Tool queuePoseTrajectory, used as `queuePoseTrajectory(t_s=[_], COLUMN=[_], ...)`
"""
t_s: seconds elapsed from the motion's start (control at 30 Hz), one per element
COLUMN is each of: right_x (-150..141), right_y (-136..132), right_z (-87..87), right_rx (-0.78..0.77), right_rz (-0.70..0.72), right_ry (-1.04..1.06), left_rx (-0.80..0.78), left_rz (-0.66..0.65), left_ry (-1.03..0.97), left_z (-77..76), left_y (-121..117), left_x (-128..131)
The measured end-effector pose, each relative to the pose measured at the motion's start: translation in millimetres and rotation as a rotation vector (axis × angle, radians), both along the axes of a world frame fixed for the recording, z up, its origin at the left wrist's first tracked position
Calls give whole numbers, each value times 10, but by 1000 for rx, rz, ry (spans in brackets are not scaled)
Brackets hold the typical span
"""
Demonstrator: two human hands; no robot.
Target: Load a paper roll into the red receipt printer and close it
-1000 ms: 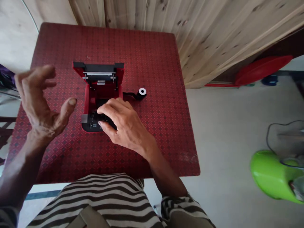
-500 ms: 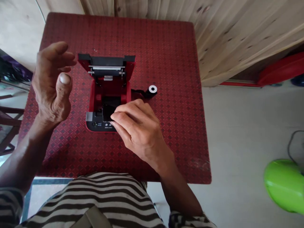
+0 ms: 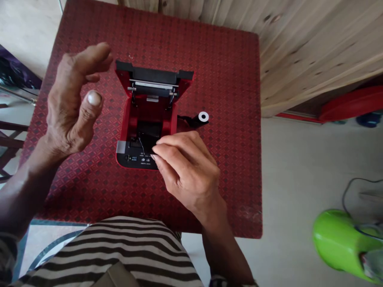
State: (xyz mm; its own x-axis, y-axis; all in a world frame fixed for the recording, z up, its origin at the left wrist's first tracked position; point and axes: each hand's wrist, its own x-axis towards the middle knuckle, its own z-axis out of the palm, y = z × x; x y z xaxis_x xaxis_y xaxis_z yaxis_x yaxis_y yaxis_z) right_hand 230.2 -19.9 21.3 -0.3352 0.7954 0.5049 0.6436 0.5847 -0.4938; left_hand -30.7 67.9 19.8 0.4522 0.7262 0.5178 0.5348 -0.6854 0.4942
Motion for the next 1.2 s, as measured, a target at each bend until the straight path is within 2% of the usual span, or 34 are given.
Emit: queuePoseTrajectory(t_s=[0.17,0.33,0.43,0.57,0.73,1.03,1.2], right_x=[1,-11,-22,-43,-66,-43,-16], right_y=[-7,-42,-79,-109,-117,-140,-126], right_z=[0,13,13,-8,-33,-25,-41], right_rx=[39,116,117,150,139,129,137], right_rz=[-14,-72,-95,-58,-46,-106,-87], right_ry=[8,-54,-92,-92,-105,-122,-105], left_rx=[4,1,-29,-36,-118,35,25], left_rz=[-5,-18,-48,-119,-179,-177,-163], left_ry=[10,86,83,134,173,296,317], left_z=[170,230,197,86,-29,-100,-134], left_y=[92,77,-44,-213,-298,-405,-419], left_x=[81,77,56,24,-19,-49,-46])
